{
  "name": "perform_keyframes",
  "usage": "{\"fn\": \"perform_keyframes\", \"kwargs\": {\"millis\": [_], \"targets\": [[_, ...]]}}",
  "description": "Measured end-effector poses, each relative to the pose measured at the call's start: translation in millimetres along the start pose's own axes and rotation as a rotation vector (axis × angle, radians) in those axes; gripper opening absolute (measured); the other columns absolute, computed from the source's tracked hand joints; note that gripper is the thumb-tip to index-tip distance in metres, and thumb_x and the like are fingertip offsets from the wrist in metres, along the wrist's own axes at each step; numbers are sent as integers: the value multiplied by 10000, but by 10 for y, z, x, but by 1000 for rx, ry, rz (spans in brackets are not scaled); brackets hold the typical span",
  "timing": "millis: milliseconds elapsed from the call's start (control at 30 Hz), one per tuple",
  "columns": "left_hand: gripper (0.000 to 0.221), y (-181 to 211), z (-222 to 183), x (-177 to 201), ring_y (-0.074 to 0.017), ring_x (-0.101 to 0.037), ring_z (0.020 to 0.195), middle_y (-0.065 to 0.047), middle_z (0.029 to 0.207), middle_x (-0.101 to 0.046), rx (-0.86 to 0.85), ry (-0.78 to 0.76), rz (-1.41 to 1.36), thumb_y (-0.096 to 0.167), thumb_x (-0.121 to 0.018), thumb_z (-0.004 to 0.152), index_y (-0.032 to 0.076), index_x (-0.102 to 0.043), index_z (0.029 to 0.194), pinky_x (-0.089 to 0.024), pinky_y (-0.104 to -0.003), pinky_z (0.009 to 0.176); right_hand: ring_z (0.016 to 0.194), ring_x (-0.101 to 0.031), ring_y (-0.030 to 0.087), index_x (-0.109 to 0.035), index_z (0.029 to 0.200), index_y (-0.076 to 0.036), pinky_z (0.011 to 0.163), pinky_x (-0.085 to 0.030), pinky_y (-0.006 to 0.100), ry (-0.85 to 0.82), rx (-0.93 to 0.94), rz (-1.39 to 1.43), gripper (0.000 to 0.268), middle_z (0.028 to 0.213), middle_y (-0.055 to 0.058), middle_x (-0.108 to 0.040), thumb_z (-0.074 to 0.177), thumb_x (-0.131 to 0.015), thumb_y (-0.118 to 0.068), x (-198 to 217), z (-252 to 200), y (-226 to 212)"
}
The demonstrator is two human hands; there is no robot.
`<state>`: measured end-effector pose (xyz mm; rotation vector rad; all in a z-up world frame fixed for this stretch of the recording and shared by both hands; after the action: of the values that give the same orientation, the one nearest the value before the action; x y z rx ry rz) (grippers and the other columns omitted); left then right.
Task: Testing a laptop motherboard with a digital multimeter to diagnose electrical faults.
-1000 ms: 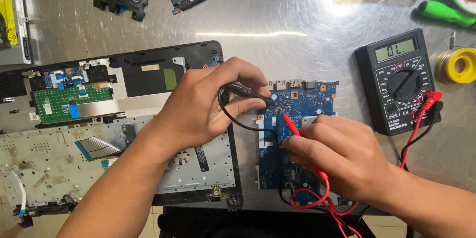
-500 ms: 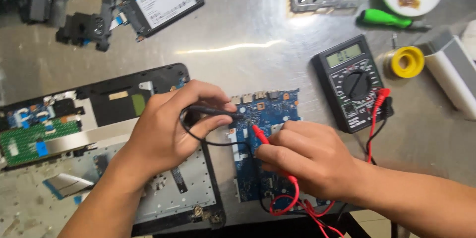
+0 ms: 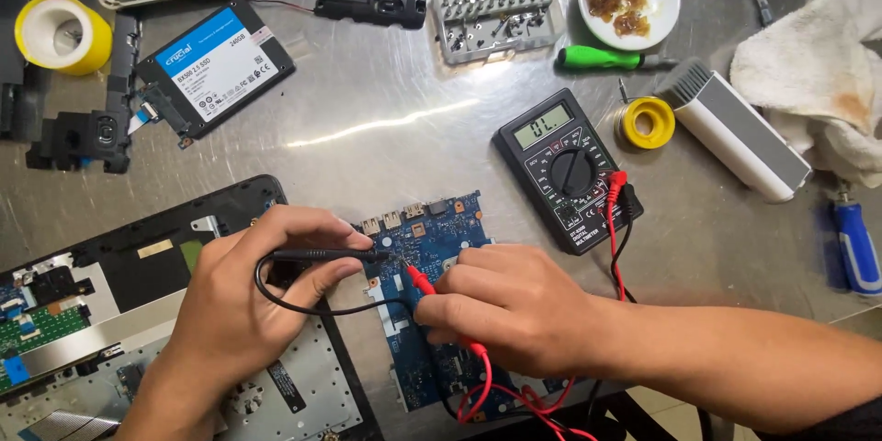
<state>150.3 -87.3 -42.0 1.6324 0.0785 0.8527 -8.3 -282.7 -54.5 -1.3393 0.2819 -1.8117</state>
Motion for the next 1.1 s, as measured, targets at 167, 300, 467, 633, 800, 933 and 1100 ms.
{"fn": "perform_keyframes", "kwargs": {"millis": [167, 300, 467, 633, 800, 933, 1100], "targets": [[254, 1, -3, 0, -144, -821, 954, -54, 998, -826, 3, 5, 11, 154, -773, 852, 74, -666, 1068, -639, -242, 888, 624, -462, 271, -622, 1065, -11, 539, -351, 402, 9, -3, 13, 195, 812, 84, -499, 1083, -525, -179, -6, -7, 1], [229, -3, -9, 8, -144, -811, 959, -45, 999, -812, -18, 2, 25, 153, -762, 867, 75, -673, 1063, -626, -246, 885, 642, -481, 272, -622, 1076, -19, 559, -372, 398, 1, -7, 19, 215, 829, 83, -510, 1091, -499, -195, 2, -3, 0], [230, -25, -5, 14, -174, -807, 983, -72, 1008, -804, -61, -17, -22, 143, -746, 905, 63, -642, 1094, -635, -263, 877, 629, -488, 275, -637, 1057, 0, 559, -401, 393, 13, -8, 35, 211, 817, 105, -530, 1063, -515, -172, 15, 22, -25], [208, -56, -23, 36, -200, -801, 999, -75, 1032, -788, -122, -29, -57, 148, -715, 956, 69, -608, 1116, -632, -287, 882, 641, -524, 262, -631, 1050, -17, 550, -425, 365, 0, -20, 24, 214, 877, 117, -615, 1043, -502, -188, -21, 25, -30], [193, -62, -25, 35, -207, -771, 967, -92, 1031, -757, -187, -57, -120, 93, -695, 977, 45, -591, 1132, -635, -297, 910, 624, -526, 253, -620, 1049, -15, 549, -425, 350, 8, -32, 14, 213, 874, 122, -620, 1039, -480, -175, -38, 15, -29], [198, -70, -26, 35, -201, -767, 955, -81, 1018, -759, -194, -53, -112, 91, -706, 972, 55, -590, 1128, -632, -294, 899, 620, -529, 252, -620, 1039, -8, 543, -426, 347, 13, -32, 17, 223, 859, 126, -615, 1041, -473, -177, -36, 25, -33], [190, -69, -25, 35, -191, -775, 943, -69, 1010, -770, -180, -52, -95, 116, -706, 971, 65, -592, 1115, -625, -285, 879, 628, -542, 258, -626, 1052, -15, 550, -438, 358, 6, -34, 16, 219, 874, 126, -623, 1041, -482, -180, -40, 16, -24]]}}
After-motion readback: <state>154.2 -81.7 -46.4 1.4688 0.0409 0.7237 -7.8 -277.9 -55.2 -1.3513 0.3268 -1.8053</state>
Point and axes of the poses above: each hand's wrist, its own z-axis towards the middle knuckle, its own x-axis out of the back of the hand, y = z × x, the point moved 1 cm from there along z, towards the middle knuckle
